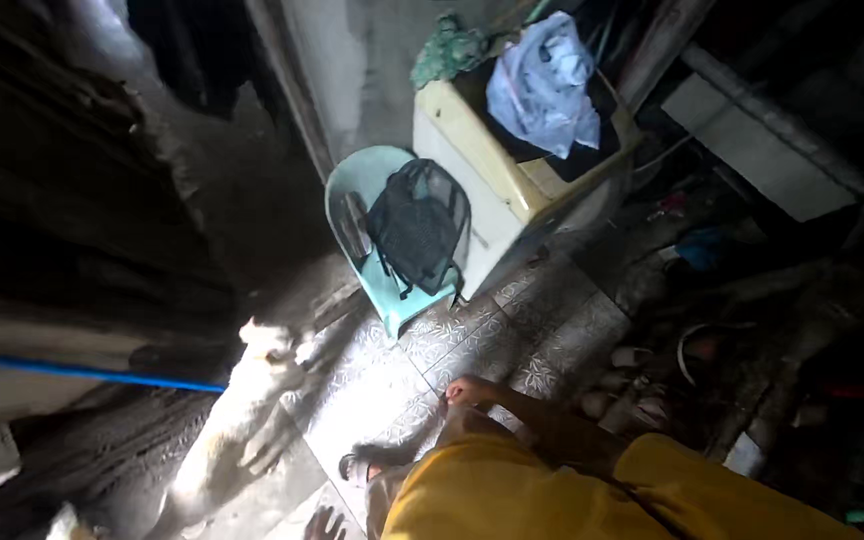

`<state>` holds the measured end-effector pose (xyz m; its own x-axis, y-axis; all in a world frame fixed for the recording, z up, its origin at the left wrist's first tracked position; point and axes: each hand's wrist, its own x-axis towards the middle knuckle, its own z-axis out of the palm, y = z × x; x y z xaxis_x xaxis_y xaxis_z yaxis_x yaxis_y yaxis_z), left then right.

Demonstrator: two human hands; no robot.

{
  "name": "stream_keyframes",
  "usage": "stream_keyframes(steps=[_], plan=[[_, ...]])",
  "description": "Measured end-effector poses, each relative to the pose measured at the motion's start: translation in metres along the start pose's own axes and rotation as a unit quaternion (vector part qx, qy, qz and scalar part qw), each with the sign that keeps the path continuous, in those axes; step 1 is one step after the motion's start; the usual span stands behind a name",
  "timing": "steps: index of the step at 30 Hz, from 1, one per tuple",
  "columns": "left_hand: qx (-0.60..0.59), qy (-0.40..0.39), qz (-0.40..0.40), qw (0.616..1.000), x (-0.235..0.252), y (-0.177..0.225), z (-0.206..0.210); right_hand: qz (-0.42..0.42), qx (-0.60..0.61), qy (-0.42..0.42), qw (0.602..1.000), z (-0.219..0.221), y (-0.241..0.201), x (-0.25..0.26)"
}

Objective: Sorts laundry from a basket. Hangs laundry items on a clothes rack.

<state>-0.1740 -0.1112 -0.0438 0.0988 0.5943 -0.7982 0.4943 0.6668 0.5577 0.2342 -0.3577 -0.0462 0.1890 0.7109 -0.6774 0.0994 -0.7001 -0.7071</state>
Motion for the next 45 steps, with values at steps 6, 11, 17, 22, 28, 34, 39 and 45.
stream_keyframes(steps=[6, 11, 17, 22, 28, 34, 39, 45], plan=[[0.272, -0.083, 0.131, 0.950, 0.008, 0.030, 0.140, -0.020, 0.188, 0.213, 0.959, -0.126, 0.026, -0.061], [0.269, -0.088, 0.149, 0.947, 0.026, 0.080, 0.199, -0.048, 0.279, 0.349, 0.894, -0.237, -0.008, -0.102], [0.232, -0.117, 0.267, 0.928, 0.046, 0.173, 0.304, -0.121, 0.148, 0.506, 0.841, -0.378, -0.043, -0.131], [0.203, -0.228, 0.393, 0.867, 0.027, 0.289, 0.452, -0.130, 0.052, 0.583, 0.800, -0.477, -0.061, -0.148], [0.185, -0.346, 0.539, 0.745, -0.052, 0.419, 0.593, -0.069, -0.027, 0.642, 0.763, -0.596, -0.070, -0.127], [0.154, -0.379, 0.639, 0.651, -0.136, 0.469, 0.701, -0.032, -0.173, 0.641, 0.747, -0.708, -0.072, -0.089], [0.177, -0.365, 0.670, 0.621, -0.184, 0.483, 0.789, -0.164, -0.173, 0.587, 0.774, -0.771, -0.062, -0.078], [0.167, -0.357, 0.593, 0.702, -0.179, 0.512, 0.892, -0.421, 0.039, 0.490, 0.762, -0.817, -0.120, -0.131]])
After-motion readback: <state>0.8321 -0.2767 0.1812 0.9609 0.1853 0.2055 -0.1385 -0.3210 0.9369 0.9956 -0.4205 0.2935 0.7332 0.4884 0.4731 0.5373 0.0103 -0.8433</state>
